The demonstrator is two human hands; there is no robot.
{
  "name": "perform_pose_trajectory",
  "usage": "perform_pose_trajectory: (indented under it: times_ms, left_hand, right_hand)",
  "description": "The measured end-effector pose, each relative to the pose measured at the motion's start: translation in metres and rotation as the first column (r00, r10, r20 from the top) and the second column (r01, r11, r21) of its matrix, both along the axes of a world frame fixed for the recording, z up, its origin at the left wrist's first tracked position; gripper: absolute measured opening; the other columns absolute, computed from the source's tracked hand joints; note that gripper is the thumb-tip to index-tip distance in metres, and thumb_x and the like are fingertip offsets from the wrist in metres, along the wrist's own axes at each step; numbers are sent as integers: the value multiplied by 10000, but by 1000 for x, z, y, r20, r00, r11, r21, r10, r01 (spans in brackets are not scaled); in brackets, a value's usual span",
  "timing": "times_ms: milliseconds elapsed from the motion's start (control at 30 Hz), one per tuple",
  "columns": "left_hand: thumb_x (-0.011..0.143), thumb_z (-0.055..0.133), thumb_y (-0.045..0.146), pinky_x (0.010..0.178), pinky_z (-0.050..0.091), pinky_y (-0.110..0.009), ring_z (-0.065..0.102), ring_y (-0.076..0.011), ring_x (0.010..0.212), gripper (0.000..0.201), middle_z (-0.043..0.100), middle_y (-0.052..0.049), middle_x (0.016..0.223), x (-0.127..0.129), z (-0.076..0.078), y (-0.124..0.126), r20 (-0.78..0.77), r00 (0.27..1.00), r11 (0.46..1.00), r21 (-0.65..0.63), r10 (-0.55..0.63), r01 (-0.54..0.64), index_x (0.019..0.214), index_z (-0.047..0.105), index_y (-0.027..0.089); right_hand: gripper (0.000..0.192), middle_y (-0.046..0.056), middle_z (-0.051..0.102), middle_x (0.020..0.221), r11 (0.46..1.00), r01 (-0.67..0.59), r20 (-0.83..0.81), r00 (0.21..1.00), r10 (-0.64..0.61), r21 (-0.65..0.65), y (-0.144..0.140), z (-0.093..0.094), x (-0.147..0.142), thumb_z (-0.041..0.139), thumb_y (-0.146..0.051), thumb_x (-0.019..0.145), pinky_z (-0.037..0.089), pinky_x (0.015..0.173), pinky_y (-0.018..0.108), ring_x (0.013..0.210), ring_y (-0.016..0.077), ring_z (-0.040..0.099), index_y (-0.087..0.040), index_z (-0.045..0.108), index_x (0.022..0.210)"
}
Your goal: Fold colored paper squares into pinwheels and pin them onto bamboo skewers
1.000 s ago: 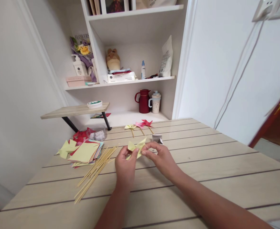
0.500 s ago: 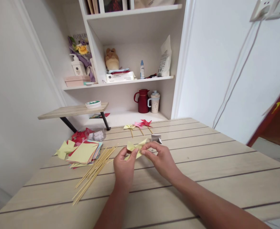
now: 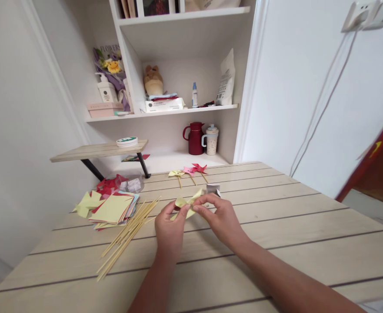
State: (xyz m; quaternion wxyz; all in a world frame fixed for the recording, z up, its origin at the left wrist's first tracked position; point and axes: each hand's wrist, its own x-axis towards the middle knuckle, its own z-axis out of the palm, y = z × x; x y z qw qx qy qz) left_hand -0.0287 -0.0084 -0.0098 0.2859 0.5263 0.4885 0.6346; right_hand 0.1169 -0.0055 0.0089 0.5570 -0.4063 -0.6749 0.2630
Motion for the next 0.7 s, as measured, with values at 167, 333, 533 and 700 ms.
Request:
perform_pose_trajectory:
  times_ms: [167, 333, 533, 700]
  left_hand:
    - [766, 708, 339, 738, 464, -278, 623, -187, 757, 174, 721, -29, 774, 2, -1, 0, 40, 999, 1000, -3, 5, -5, 818, 747, 178]
    - [754, 730, 328, 748, 472, -267, 629, -179, 764, 161, 726, -22, 774, 5, 1, -1, 115, 993, 1000, 15, 1, -3, 805, 745, 176]
    - [748, 744, 316, 759, 482, -270, 638, -178, 771, 150, 729, -21, 785, 5, -1, -1, 140, 990, 999, 33, 24, -29, 804, 751, 177]
    - [740, 755, 309, 788, 498, -289, 661, -195, 805, 134, 735, -29, 806, 4, -4, -1, 140, 989, 994, 92, 44, -57, 796, 759, 188]
  right_hand:
    - [93, 13, 723, 813, 1000, 20, -43, 999, -19, 11, -2, 2, -2, 688, -262, 827, 474, 773, 314, 809, 206, 650, -218, 674, 746]
    - [148, 12, 687, 832, 999, 46, -93, 995, -44, 15, -4, 2, -4, 710, -309, 807, 480, 766, 319, 819, 206, 649, -226, 590, 783]
    - [447, -31, 648, 736, 998, 29, -172, 984, -38, -55, -4, 0, -5, 742, -319, 784, 460, 885, 395, 803, 214, 649, -245, 525, 1168]
    - [793, -59, 608, 709, 994, -63, -252, 967, 38, -94, -4, 0, -6, 733, -298, 803, 450, 922, 399, 769, 190, 616, -273, 342, 1493]
